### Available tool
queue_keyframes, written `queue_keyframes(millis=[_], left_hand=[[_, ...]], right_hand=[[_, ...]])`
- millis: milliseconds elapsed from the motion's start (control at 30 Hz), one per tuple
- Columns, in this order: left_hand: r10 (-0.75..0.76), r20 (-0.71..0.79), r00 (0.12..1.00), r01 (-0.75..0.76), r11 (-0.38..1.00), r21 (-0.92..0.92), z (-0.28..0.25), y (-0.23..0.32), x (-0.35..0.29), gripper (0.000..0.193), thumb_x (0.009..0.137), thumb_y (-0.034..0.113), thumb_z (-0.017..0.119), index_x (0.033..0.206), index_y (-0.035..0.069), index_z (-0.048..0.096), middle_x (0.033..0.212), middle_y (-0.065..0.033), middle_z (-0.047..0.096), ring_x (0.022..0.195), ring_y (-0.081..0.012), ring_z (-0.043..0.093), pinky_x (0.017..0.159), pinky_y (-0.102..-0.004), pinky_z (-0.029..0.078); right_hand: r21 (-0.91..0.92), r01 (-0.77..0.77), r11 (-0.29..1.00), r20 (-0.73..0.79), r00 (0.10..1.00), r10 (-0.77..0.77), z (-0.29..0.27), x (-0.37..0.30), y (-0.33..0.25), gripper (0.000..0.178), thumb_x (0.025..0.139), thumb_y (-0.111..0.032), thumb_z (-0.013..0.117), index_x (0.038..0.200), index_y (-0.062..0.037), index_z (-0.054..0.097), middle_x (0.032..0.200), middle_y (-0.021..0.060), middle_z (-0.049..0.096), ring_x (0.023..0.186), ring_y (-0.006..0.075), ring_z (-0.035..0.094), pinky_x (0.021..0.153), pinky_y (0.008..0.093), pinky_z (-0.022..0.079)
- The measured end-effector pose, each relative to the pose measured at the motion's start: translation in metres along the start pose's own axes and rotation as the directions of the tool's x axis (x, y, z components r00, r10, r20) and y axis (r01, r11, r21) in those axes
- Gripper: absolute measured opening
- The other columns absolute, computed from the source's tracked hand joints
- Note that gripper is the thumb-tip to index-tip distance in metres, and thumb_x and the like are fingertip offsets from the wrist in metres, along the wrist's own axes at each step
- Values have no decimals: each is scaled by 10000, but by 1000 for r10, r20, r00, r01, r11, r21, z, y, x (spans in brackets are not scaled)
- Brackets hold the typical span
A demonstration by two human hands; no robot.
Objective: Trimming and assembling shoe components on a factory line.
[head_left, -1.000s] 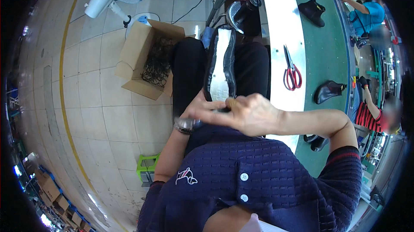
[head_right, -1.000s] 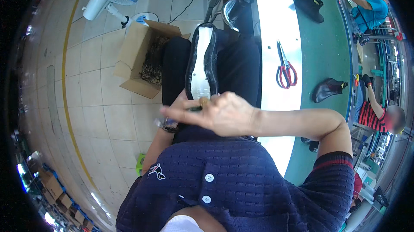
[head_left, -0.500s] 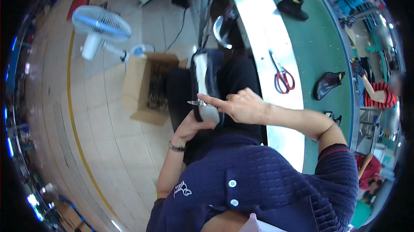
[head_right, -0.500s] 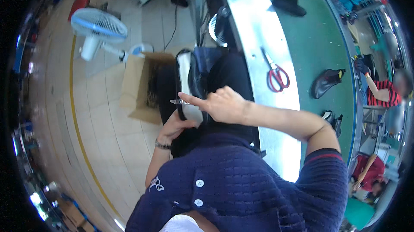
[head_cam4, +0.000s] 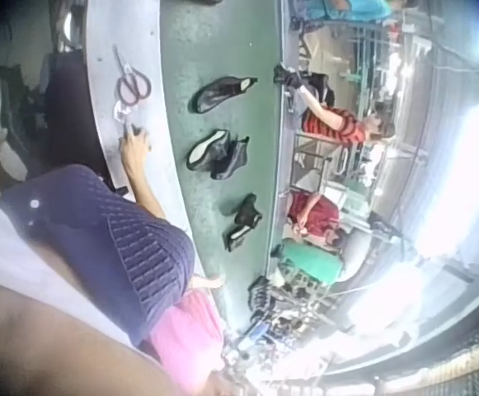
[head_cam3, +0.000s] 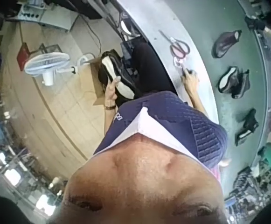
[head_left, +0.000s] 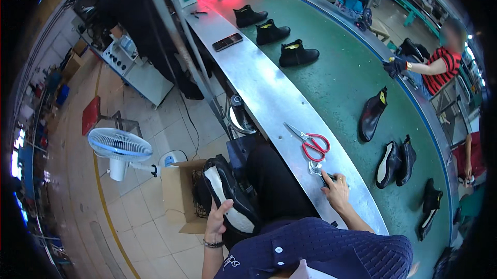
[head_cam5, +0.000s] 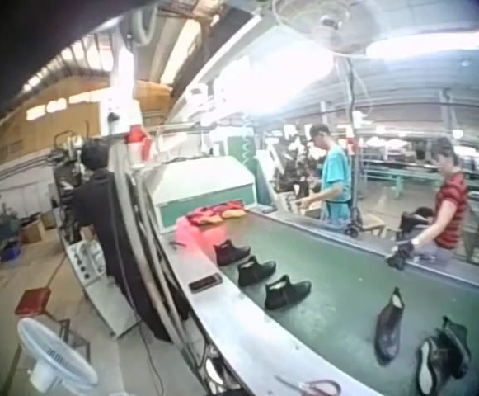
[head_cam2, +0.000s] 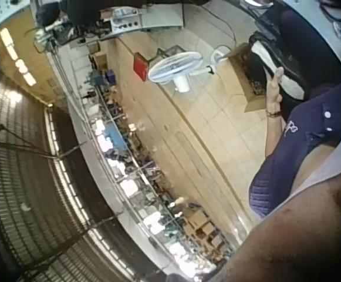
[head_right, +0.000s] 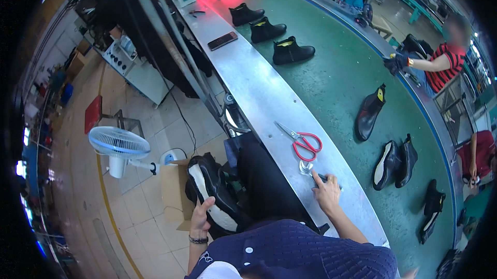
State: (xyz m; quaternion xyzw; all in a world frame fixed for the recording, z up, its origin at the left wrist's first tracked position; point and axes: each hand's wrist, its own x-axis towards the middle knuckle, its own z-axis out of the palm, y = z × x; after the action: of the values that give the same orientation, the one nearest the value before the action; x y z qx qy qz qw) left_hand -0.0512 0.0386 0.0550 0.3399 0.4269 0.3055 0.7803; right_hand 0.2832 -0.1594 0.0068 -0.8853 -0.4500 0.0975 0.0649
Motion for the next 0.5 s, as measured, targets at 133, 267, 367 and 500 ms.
queue_keyframes(millis=[133,267,367,500], left_hand=[[1,317,948,78,969,-235,24,-8,22,668,886,135,608,1472,73,294,1337,-98,502,1200,-234,508,1023,-386,409],[108,329,938,-84,993,-87,82,2,45,713,941,309,606,1492,62,227,1421,-67,415,1295,-223,414,1090,-378,323],[265,505,821,-398,901,173,137,33,52,922,896,379,671,1532,72,78,1454,-142,382,1323,-281,394,1103,-411,300],[217,477,852,-498,619,607,134,39,50,899,857,320,718,1518,47,172,1443,-246,407,1312,-347,439,1065,-430,361]], right_hand=[[711,170,682,220,868,-445,-62,27,-51,858,762,-361,783,1473,-165,345,1406,223,408,1336,315,373,1054,447,358],[990,126,62,-69,822,-566,-96,36,-128,922,816,-294,756,1511,-45,204,1512,152,323,1397,232,296,1139,374,239],[999,16,28,-8,958,-288,-99,55,-115,784,802,-149,736,1466,-24,336,1463,109,397,1366,185,333,1134,334,224],[991,123,52,-126,991,53,-84,95,-60,670,798,-180,756,1382,-10,475,1377,108,518,1285,195,458,1084,320,330]])
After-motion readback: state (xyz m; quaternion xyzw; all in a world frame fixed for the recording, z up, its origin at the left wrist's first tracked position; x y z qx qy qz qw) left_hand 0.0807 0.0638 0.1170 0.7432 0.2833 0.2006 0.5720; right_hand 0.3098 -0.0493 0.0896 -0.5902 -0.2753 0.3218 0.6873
